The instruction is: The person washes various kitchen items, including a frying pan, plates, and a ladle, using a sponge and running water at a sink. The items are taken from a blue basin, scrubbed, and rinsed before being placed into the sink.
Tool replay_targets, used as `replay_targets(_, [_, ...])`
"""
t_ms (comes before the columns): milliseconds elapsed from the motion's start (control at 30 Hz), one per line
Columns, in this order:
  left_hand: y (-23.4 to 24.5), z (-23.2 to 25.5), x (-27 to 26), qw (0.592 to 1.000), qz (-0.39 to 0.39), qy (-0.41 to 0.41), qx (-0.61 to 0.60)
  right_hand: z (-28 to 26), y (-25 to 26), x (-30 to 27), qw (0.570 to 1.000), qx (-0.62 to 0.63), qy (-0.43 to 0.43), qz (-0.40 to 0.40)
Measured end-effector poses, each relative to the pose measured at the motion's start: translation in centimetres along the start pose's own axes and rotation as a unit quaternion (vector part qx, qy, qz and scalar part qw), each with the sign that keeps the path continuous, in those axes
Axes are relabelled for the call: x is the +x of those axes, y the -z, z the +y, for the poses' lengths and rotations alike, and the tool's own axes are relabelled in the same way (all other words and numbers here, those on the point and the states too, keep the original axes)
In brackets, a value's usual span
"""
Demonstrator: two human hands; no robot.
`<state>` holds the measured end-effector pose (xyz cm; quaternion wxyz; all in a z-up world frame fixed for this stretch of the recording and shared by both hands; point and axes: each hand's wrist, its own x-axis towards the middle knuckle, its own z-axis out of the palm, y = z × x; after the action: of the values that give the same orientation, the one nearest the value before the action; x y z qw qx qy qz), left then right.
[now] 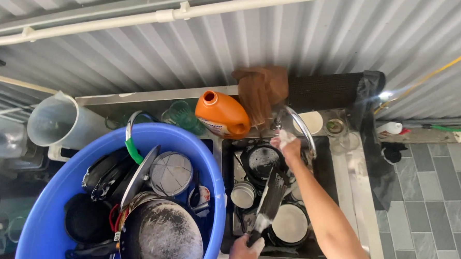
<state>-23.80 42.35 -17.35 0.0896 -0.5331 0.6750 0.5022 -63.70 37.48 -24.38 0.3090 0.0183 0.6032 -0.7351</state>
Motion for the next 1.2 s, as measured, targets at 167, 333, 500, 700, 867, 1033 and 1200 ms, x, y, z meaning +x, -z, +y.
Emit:
replay_targets(167, [0.6,3.5,-1.8,0.999,-0.031,0.032,-0.004,-3.2,-2.8,-2.7,0.975,-0.211,-0.052,-0.042])
replay_targets(333, [2.5,5.3,-2.6,0.999,-0.033,0.019,-0.027,-1.8,0.7,-2.7,0.97,-0.165,0.103,-0.144])
replay_targets(500, [1.0,1.2,0.1,0.992,0.058,-0.109,0.015,1.5,6.8,-1.4,0.981,0.021,-0.19,0.019])
replay_targets(700, [2.6,9.1,-2.1,0.995,-0.041,0.032,-0.081,2.0,11.1,-0.7,0.923,0.262,-0.188,-0.211])
replay_targets(867, [1.8,11.3,-1.7,0.99,-0.056,0.029,-0.122,-9.1,5.8,-7.5,0.968,0.166,-0.162,-0.099])
replay_targets(1033, [-0.4,10.6,0.1,0.983,-0.083,-0.006,-0.162,1.8,11.0,-3.3,0.995,-0.031,-0.086,-0.035])
replay_targets(1200, [-1.3,11.9,0.1,0.985,-0.083,-0.031,-0.148,-4.0,8.9,-8.2,0.927,-0.321,0.163,-0.103])
